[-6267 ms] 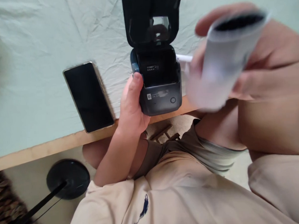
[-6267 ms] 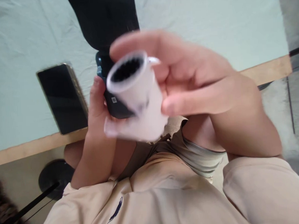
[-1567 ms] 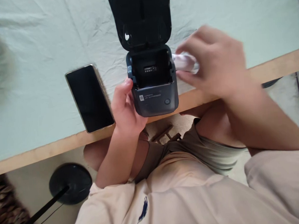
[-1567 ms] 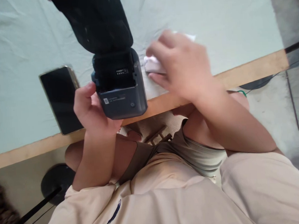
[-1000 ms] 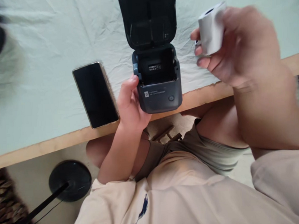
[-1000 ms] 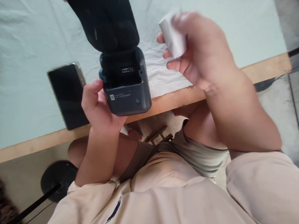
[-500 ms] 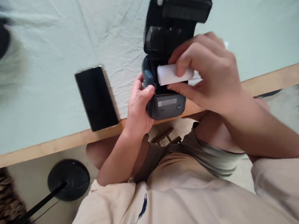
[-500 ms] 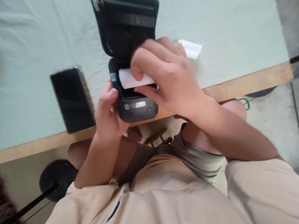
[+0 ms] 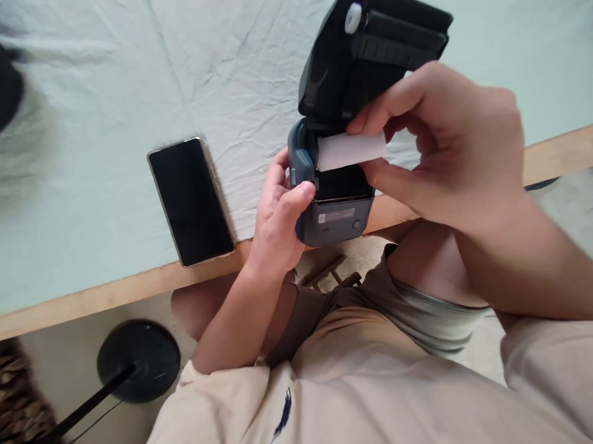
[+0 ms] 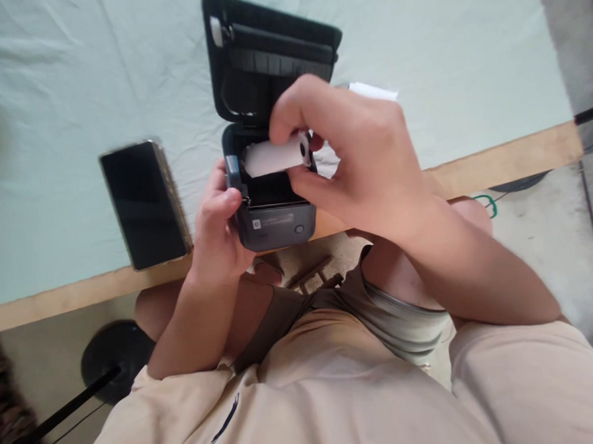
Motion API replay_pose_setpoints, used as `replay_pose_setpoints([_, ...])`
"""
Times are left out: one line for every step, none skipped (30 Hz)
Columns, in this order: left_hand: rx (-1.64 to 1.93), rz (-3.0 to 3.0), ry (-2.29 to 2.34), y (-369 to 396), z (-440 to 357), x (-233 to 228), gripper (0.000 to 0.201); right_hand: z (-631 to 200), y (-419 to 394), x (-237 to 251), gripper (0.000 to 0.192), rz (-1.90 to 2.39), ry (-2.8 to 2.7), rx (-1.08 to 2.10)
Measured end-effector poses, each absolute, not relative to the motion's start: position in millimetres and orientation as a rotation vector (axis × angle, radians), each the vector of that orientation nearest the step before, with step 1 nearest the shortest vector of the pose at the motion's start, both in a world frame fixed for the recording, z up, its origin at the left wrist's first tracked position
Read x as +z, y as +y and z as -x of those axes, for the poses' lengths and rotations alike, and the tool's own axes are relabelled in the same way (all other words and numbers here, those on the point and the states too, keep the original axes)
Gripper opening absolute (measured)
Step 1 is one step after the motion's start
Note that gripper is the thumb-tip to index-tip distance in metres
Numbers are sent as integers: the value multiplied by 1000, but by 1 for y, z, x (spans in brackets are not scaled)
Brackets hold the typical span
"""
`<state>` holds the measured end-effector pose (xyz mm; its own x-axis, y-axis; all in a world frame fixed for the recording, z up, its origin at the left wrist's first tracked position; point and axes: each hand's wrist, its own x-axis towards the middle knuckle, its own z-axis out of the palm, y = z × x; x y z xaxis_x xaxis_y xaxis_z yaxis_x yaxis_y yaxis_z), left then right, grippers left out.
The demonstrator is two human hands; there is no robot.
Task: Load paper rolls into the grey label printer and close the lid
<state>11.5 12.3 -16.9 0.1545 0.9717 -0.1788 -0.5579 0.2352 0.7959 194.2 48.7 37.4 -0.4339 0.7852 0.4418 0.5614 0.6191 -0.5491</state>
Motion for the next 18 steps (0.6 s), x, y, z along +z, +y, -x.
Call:
replay_pose_setpoints([1217, -652, 793, 12, -12, -17, 46, -195, 50, 36, 27, 1045, -2137, 460])
replay_pose_setpoints([1221, -652, 795, 12, -12, -17, 45, -196, 50, 35, 29, 1039, -2125, 484])
replay_pose_setpoints([1226, -649, 796, 12, -11, -17, 45, -197, 51, 35, 30, 1037, -2128, 496])
replay_pose_setpoints([1229, -646, 795, 12, -11, -17, 44, -198, 51, 34, 31, 1034, -2137, 494])
replay_pose_setpoints([1229, -642, 792, 13, -11, -18, 44, -198, 52, 34, 31, 1032, -2146, 482])
replay_pose_setpoints([1224, -639, 787, 13, -11, -18, 44, -198, 52, 35, 31, 1020, -2160, 458])
replay_pose_setpoints([1213, -637, 779, 13, -10, -18, 43, -198, 51, 36, 31, 999, -2180, 421])
replay_pose_setpoints([1201, -635, 769, 12, -10, -18, 43, -198, 51, 38, 31, 970, -2209, 375])
replay_pose_setpoints([1191, -634, 760, 12, -9, -18, 42, -198, 50, 40, 31, 937, -2239, 327])
replay_pose_setpoints([1184, -632, 752, 12, -9, -19, 42, -198, 49, 42, 30, 907, -2265, 285])
replay_pose_setpoints([1181, -632, 745, 11, -8, -19, 43, -198, 48, 44, 29, 886, -2284, 262])
replay_pose_setpoints([1181, -634, 740, 11, -8, -19, 43, -199, 47, 45, 29, 878, -2294, 252])
replay_pose_setpoints([1183, -637, 737, 11, -8, -20, 44, -199, 46, 46, 27, 878, -2296, 245])
replay_pose_setpoints([1185, -642, 736, 10, -8, -20, 45, -200, 46, 46, 26, 878, -2294, 241])
replay_pose_setpoints([1188, -647, 736, 10, -9, -21, 45, -200, 46, 46, 25, 878, -2292, 238])
replay_pose_setpoints([1192, -654, 737, 11, -9, -22, 46, -200, 46, 45, 23, 869, -2292, 223])
replay_pose_setpoints([1199, -660, 737, 11, -9, -22, 46, -200, 46, 44, 21, 847, -2301, 198])
replay_pose_setpoints([1206, -665, 737, 11, -9, -23, 46, -200, 46, 43, 19, 820, -2316, 169])
